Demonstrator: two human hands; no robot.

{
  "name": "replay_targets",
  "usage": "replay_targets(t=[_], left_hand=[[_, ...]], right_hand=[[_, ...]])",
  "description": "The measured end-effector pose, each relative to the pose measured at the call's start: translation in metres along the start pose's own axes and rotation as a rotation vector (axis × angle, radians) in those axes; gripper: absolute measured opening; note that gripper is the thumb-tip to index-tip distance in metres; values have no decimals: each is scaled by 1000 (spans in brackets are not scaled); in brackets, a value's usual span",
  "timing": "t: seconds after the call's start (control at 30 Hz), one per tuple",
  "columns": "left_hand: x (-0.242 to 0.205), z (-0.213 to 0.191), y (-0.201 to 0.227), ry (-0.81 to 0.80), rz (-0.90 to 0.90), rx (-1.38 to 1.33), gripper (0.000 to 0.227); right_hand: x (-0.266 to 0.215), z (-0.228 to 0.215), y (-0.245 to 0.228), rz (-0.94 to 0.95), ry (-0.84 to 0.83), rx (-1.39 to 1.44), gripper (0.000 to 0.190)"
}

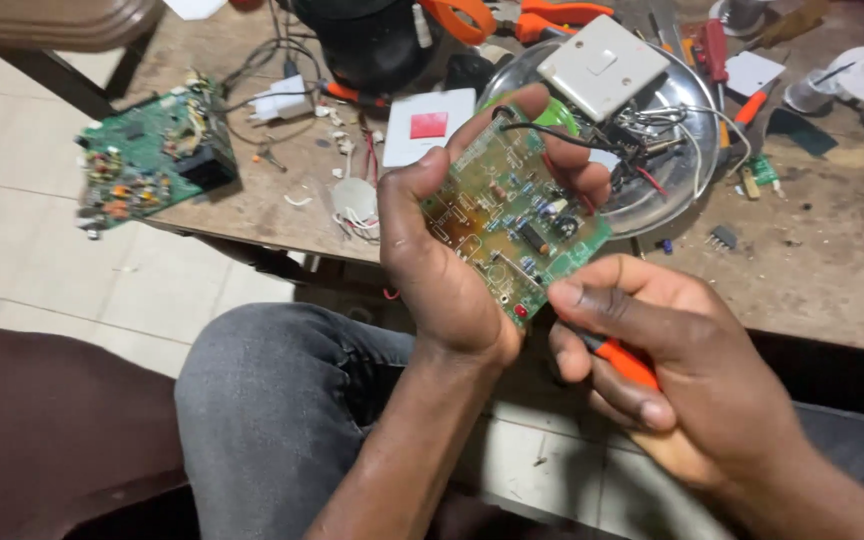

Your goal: Testing and adjusting components on a circuit board using a small screwdriver at a workbench.

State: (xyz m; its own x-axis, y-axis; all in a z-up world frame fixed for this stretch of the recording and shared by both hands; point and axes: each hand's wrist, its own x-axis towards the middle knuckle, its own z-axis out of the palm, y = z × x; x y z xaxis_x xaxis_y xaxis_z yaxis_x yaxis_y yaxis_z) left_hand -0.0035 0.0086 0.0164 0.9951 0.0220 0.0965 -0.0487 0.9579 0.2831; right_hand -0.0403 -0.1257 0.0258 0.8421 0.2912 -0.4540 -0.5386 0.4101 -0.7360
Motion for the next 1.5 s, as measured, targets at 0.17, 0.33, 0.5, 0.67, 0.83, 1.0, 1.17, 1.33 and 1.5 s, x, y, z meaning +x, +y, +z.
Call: replay_targets(t=[0.17, 0.33, 0.5, 0.67, 0.83, 1.0, 1.17, 1.33, 1.5], left_hand=[[-2, 13, 9, 40, -2, 61, 55], [-6, -11, 6, 15, -34, 156, 55], [-7, -6, -1, 91, -29, 198, 56], [-1, -16, -9, 57, -15, 263, 54], [14, -2, -5, 255, 57, 628, 55], [20, 19, 16, 497, 218, 1027, 63], [26, 26, 18, 718, -11, 792, 43], [27, 31, 10, 853, -130, 800, 48], [25, 34, 6, 791, -269, 855, 68]], right_hand=[[-6, 7, -5, -521, 160, -721, 15], [-1, -7, 16, -1272, 100, -1532, 10], [8, -19, 14, 120, -70, 156, 16], [16, -15, 12, 6, 117, -235, 22], [19, -14, 2, -197, 198, -752, 22], [36, -38, -44, -227, 322, -1512, 14], [49, -79, -73, -135, 571, -1582, 25], [51, -71, -72, -81, 565, -1616, 29], [65, -95, -47, -796, 544, -1589, 18]])
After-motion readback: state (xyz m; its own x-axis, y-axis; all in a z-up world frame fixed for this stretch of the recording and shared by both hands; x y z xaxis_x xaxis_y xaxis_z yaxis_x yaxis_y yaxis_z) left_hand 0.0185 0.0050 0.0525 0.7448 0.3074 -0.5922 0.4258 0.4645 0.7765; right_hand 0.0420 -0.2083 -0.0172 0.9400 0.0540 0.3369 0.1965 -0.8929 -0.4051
